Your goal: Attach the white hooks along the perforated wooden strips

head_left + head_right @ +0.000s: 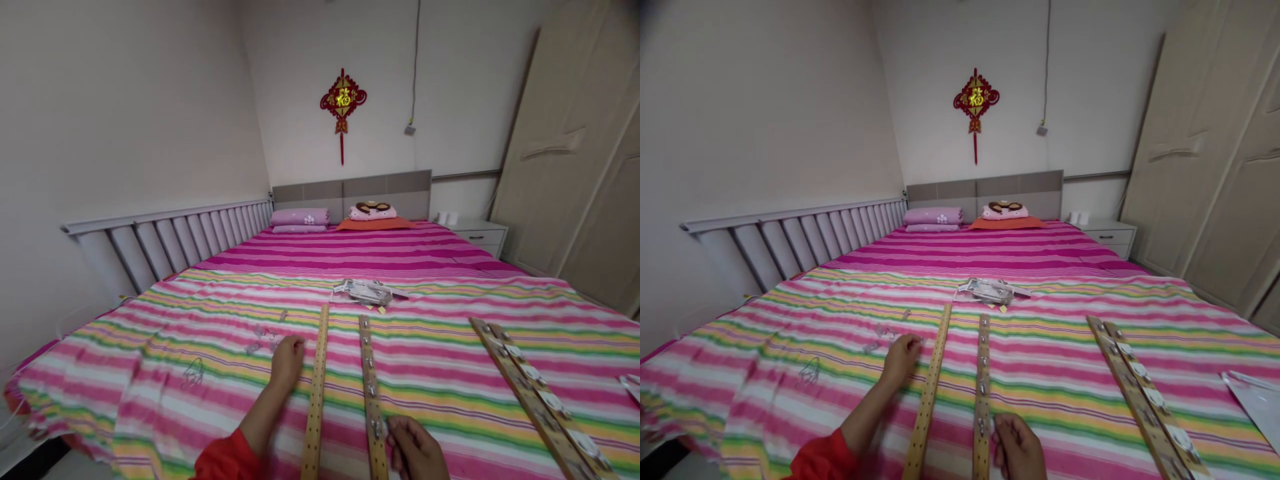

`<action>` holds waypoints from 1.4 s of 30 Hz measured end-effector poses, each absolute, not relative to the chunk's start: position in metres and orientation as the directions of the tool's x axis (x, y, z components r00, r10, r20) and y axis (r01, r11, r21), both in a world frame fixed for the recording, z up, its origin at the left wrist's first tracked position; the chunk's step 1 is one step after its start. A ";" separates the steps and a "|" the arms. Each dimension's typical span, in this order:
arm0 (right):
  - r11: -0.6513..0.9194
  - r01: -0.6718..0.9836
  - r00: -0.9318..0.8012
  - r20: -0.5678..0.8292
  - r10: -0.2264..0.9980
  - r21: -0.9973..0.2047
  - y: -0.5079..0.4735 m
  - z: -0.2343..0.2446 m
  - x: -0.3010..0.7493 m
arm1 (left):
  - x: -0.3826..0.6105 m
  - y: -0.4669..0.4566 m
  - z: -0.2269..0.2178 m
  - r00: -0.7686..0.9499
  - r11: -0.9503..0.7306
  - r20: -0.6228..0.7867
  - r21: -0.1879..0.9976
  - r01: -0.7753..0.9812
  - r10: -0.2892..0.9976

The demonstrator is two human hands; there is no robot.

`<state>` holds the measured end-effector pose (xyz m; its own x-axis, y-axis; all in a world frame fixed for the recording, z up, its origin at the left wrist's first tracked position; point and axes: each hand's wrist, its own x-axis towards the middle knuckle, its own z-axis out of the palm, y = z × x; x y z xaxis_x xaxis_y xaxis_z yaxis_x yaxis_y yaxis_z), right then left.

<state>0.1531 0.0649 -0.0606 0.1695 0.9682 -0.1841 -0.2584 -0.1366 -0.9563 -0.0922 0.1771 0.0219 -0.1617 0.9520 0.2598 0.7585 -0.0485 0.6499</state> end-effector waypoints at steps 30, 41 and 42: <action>-0.083 -0.278 0.185 -0.138 0.973 -0.957 0.066 -0.059 0.154 | -0.059 0.110 0.045 0.035 0.406 -0.525 0.613 -0.678 0.850; -0.018 -0.352 0.213 -0.099 0.972 -0.936 0.057 -0.043 0.158 | -0.015 0.038 0.038 0.101 0.499 -0.628 0.499 -0.708 0.771; -0.008 -0.353 0.233 -0.096 0.968 -0.935 0.054 -0.041 0.158 | -0.014 0.034 0.036 0.095 0.502 -0.631 0.507 -0.700 0.770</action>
<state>0.1575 0.0540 -0.0412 0.2332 0.9677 -0.0961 -0.3535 -0.0077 -0.9354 -0.0136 0.0340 0.0359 0.0951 0.7697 -0.6313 -0.7005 0.5023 0.5069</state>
